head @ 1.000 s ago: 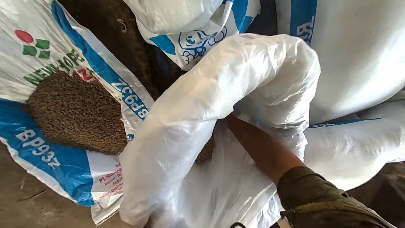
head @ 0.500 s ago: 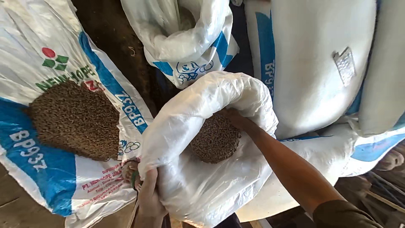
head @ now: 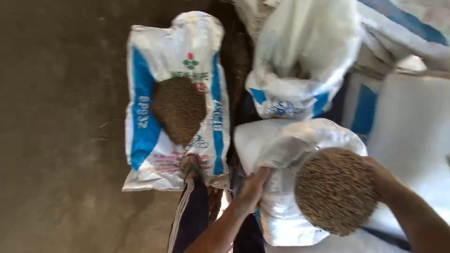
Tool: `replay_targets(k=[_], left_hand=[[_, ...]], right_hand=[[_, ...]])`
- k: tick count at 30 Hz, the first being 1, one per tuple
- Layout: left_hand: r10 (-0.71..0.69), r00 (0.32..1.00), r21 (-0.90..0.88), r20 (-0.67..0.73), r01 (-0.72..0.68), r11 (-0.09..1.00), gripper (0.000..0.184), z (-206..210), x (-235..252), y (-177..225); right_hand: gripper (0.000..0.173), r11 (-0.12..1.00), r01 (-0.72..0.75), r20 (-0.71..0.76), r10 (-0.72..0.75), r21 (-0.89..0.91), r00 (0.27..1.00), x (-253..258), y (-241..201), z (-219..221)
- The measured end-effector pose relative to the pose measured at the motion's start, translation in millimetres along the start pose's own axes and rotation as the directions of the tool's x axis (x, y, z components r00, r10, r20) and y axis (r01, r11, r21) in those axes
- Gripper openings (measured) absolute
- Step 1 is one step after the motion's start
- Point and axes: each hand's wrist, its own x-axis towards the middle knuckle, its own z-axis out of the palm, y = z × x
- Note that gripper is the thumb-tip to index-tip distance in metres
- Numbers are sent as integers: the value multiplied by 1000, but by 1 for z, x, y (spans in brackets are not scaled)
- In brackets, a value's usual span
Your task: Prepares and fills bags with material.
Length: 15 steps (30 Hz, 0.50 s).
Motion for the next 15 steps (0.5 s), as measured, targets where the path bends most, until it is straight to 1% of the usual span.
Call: replay_targets(k=[3, 6, 8, 9, 11, 13, 15], left_hand=[[12, 996, -107, 84, -3, 994, 34, -4, -1, 0], [21, 993, -173, 115, 0, 985, 31, -9, -12, 8], [33, 992, -157, 121, -13, 988, 28, -15, -25, 17], [37, 992, -121, 122, -22, 992, 26, -19, -30, 20], [32, 993, -74, 112, -23, 997, 26, -21, -27, 20], [19, 990, -142, 143, 1, 990, 32, -21, -10, 15], [15, 984, -232, 178, 27, 972, 35, -23, -1, 12]], right_hand=[[32, 998, 55, -20, -56, -34, 998, -14, -59, 18], [35, 986, 137, 40, -133, -99, 990, -19, -124, 55], [38, 975, 175, 81, -165, -136, 983, -15, -164, 94], [37, 966, 195, 95, -181, -171, 979, -11, -181, 115], [33, 918, 214, 101, -191, -334, 976, 0, -210, 162], [37, 845, 253, 137, -213, -471, 967, 22, -230, 211], [42, 777, 284, 171, -227, -562, 959, 46, -243, 266]])
